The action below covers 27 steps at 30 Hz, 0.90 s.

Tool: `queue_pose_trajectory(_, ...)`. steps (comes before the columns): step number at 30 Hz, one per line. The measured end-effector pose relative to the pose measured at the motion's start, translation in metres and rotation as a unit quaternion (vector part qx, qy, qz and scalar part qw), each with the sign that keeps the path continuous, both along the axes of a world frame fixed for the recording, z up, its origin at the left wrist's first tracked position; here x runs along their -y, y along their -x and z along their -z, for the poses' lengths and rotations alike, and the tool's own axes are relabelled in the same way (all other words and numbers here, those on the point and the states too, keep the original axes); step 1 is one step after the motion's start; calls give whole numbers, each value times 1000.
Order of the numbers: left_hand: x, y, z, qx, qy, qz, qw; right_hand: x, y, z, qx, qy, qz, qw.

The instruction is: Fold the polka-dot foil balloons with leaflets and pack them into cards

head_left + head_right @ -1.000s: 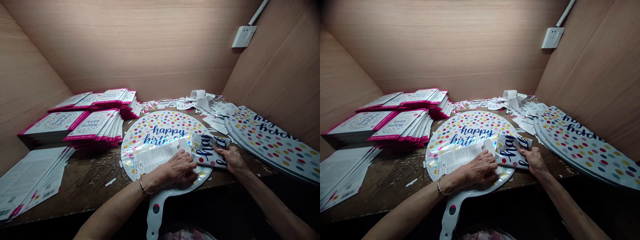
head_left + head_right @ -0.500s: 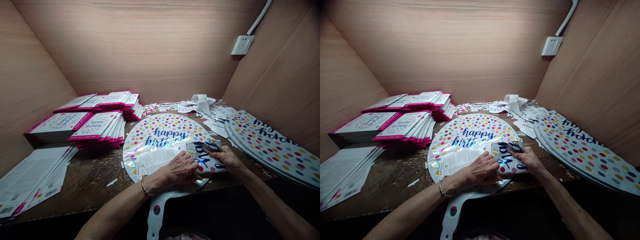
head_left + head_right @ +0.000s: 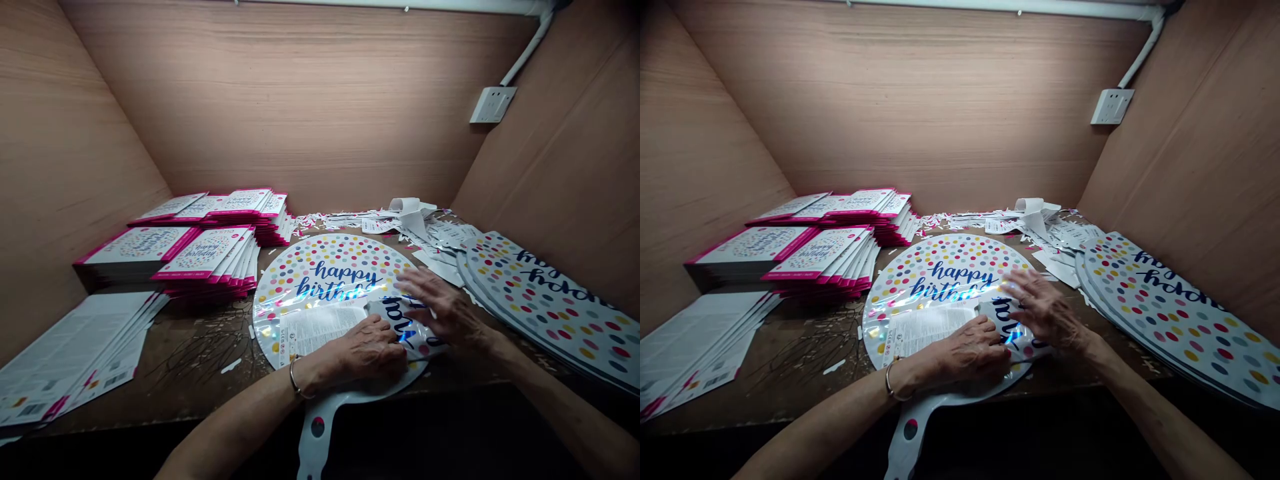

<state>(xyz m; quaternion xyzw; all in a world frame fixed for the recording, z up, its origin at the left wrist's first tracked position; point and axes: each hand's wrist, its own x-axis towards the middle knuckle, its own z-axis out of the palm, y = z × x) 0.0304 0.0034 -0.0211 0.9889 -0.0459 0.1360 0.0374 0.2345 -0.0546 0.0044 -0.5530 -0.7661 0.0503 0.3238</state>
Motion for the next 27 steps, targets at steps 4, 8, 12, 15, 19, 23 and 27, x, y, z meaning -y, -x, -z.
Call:
queue_pose_trajectory(4,1,3,-4,31,17,0,999,-4,7,18,149,84,-206,964)
queue_pose_trajectory(8,2,6,-9,33,28,6,999,-4,14,35,160,106,-168,967)
queue_pose_trajectory(12,2,5,-6,26,23,35,999,-5,35,31,147,131,-144,970)
queue_pose_trajectory(15,1,2,-7,6,32,32,999,-9,53,27,112,138,-121,977)
queue_pose_trajectory(19,-14,14,-28,-27,43,54,997,-14,63,36,56,119,-83,988)
queue_pose_trajectory(23,-35,65,-43,-58,4,-149,987,-16,60,50,-54,79,-34,995)
queue_pose_trajectory(27,-41,122,-23,-153,29,-395,906,-9,55,43,-48,79,-66,994)
